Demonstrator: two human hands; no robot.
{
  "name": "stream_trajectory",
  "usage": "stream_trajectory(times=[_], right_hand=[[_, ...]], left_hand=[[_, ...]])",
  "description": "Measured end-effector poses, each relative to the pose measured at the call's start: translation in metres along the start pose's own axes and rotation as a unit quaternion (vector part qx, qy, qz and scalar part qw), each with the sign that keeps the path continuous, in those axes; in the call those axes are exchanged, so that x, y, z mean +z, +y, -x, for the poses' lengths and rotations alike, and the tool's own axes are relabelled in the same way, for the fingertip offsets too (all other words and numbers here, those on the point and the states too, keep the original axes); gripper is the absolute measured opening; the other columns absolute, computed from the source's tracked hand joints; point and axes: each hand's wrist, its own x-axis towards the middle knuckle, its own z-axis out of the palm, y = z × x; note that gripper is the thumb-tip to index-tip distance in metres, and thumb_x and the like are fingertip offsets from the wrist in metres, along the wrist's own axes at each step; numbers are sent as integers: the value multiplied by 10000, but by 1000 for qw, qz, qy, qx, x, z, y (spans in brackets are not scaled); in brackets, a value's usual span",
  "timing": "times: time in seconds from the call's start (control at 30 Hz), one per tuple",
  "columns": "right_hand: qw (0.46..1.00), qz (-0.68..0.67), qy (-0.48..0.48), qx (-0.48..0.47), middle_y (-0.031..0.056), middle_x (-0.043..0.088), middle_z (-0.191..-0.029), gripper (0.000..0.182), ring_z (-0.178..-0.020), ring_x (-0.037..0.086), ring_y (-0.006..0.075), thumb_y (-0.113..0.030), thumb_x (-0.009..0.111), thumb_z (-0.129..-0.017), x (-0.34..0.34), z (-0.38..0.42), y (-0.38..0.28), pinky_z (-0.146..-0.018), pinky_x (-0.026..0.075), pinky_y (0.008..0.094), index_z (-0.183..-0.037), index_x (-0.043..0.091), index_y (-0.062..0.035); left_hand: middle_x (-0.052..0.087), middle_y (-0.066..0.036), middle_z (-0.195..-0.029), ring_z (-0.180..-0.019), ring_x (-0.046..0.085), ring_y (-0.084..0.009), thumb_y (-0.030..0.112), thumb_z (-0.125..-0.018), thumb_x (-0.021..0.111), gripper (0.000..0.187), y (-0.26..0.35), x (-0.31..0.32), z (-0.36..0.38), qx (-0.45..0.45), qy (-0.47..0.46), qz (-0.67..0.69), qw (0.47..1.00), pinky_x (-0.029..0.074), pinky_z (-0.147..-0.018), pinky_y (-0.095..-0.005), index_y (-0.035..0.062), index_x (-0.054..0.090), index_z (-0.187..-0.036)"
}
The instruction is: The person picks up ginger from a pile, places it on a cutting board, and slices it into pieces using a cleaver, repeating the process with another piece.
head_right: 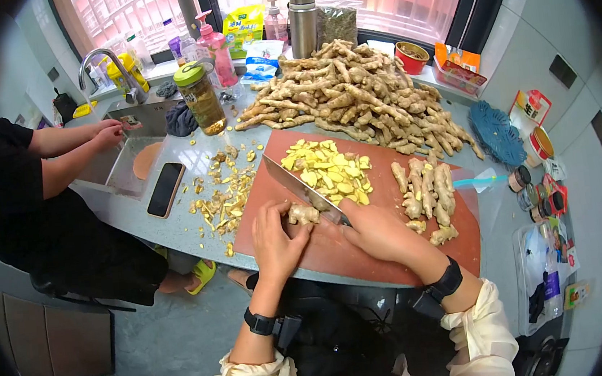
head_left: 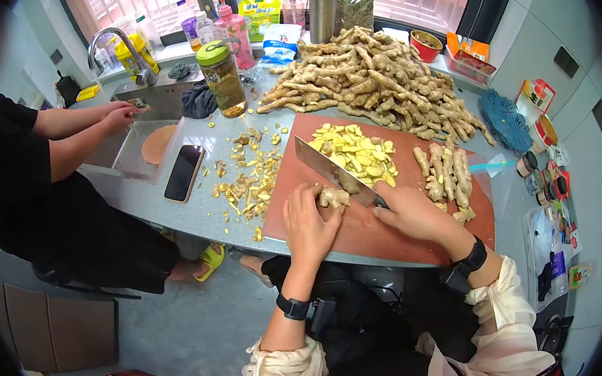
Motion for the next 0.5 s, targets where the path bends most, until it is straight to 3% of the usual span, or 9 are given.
stream_trajectory(times=[0.23,0.5], right_hand=[[996,-30,67,-41,295,692,-976,329,-952,655,512,-267,674,-979,-5,10,13,-819,502,591,-1164,551,-24],[997,-29,52,-58,306,693,-973,348,-956,660,506,-263,686,-970,-12,19,13,-829,506,583,-1170,557,-9]], left_hand=[[616,-156,-1215,-1164,593,-356,215,-772,855,512,1,1,1,-11,-1,-6,1000,437,-1034,-468,28,617,-1185],[612,-145,-1178,-1120,599,-362,230,-778,848,495,-1,2,1,0,12,-14,1000,468,-980,-463,42,634,-1183]])
